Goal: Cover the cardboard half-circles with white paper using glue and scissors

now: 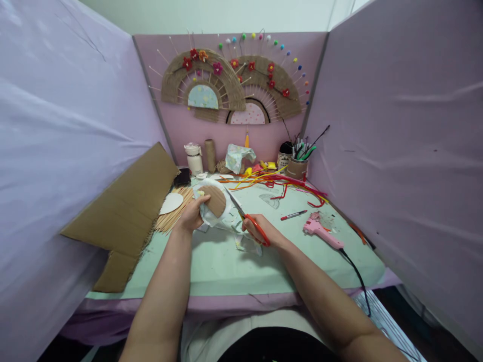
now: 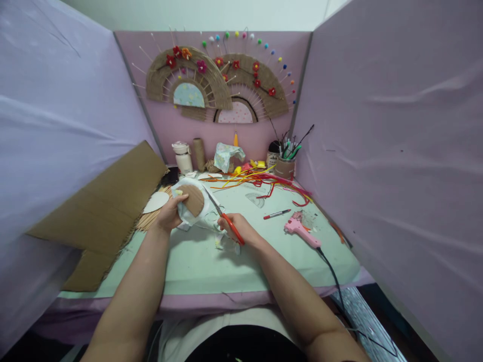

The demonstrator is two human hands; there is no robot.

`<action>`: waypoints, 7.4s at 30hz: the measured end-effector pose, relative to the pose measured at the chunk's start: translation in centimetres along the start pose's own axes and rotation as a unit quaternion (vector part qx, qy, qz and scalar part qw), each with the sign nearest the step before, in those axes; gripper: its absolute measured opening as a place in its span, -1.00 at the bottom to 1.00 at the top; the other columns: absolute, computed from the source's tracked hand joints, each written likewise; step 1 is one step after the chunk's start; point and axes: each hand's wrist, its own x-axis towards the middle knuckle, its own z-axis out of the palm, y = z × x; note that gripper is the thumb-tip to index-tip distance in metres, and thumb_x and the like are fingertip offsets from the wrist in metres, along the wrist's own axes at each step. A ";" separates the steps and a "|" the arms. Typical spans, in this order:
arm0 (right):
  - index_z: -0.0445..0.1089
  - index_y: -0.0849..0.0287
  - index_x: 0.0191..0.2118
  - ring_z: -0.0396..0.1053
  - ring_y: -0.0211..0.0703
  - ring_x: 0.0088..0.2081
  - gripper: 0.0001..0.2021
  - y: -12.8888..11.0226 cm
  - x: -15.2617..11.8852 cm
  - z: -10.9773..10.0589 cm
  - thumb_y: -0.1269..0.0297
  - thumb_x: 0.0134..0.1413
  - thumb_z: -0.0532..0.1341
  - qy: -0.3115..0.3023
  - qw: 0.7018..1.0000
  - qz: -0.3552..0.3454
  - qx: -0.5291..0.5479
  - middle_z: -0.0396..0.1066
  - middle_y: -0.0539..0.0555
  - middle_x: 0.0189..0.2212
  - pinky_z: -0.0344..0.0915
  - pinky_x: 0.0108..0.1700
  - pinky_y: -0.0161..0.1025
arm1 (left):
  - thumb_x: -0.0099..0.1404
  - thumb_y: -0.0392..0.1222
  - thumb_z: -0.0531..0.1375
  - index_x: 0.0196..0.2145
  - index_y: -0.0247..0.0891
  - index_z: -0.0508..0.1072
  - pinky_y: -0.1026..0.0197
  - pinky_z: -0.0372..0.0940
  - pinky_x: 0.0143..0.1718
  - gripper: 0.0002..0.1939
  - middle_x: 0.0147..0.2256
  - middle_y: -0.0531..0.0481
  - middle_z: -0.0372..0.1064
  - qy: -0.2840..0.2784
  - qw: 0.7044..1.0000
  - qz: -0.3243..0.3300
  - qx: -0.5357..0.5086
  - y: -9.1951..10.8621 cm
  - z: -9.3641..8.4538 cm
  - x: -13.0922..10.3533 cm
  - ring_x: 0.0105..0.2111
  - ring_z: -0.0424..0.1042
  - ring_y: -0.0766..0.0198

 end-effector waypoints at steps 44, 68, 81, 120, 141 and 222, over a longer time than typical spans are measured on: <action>0.30 0.24 -0.53 -0.01 -0.39 -0.65 -0.71 0.7 0.3 -0.6 0.11 -0.03 0.08 0.035 0.997 -0.020 -0.070 0.02 -0.13 -0.72 -0.09 -0.57 -0.37 | -0.02 -0.20 0.34 -0.12 -0.26 0.38 0.22 0.38 -0.37 -0.54 -0.36 0.00 0.49 -0.020 0.996 0.025 0.083 -0.2 -0.4 0.2 -0.41 0.46 0.23; 0.29 0.25 -0.35 0.07 -0.36 -0.60 -0.60 1.7 0.4 -0.5 -0.04 0.09 0.00 -0.015 0.995 -0.063 -0.082 0.12 -0.09 -0.64 0.01 -0.53 -0.37 | -0.01 -0.19 0.34 -0.13 -0.25 0.39 0.21 0.38 -0.33 -0.55 -0.31 -0.04 0.50 -0.070 0.993 0.014 0.098 -0.4 -0.6 -0.1 -0.34 0.48 0.18; 0.27 0.22 -0.46 0.05 -0.38 -0.62 -0.74 1.1 0.3 -0.6 0.10 -0.01 0.08 0.025 0.996 -0.046 -0.073 0.10 -0.11 -0.68 -0.01 -0.54 -0.38 | -0.03 -0.16 0.34 -0.14 -0.26 0.39 0.19 0.39 -0.37 -0.54 -0.35 -0.03 0.50 -0.067 0.992 -0.011 0.110 -0.4 -0.7 0.0 -0.39 0.49 0.17; 0.21 0.20 -0.55 0.05 -0.36 -0.56 -0.73 0.7 0.4 -0.5 0.08 -0.07 0.13 0.046 0.993 -0.033 -0.100 0.12 -0.08 -0.61 -0.02 -0.51 -0.37 | 0.01 -0.20 0.29 -0.18 -0.29 0.40 0.21 0.39 -0.41 -0.63 -0.37 -0.07 0.51 -0.035 0.993 -0.005 0.113 -0.2 -0.2 -0.3 -0.36 0.50 0.13; 0.25 0.21 -0.43 0.11 -0.33 -0.51 -0.71 0.6 0.6 -1.2 0.05 0.02 0.10 -0.018 0.991 -0.048 -0.127 0.20 -0.04 -0.54 0.03 -0.48 -0.37 | -0.01 -0.21 0.28 -0.20 -0.29 0.40 0.25 0.33 -0.50 -0.63 -0.44 0.00 0.48 -0.017 0.994 -0.004 0.105 0.1 0.1 -0.5 -0.51 0.44 0.24; 0.31 0.22 -0.46 0.05 -0.35 -0.56 -0.67 1.2 2.0 -4.1 0.00 -0.06 0.12 -0.058 0.980 -0.016 -0.192 0.17 -0.09 -0.60 -0.01 -0.52 -0.37 | -0.07 -0.03 0.35 -0.21 -0.22 0.41 0.26 0.28 -0.41 -0.55 -0.31 0.01 0.43 -0.047 0.963 -0.009 0.264 -0.2 -1.2 0.3 -0.35 0.42 0.19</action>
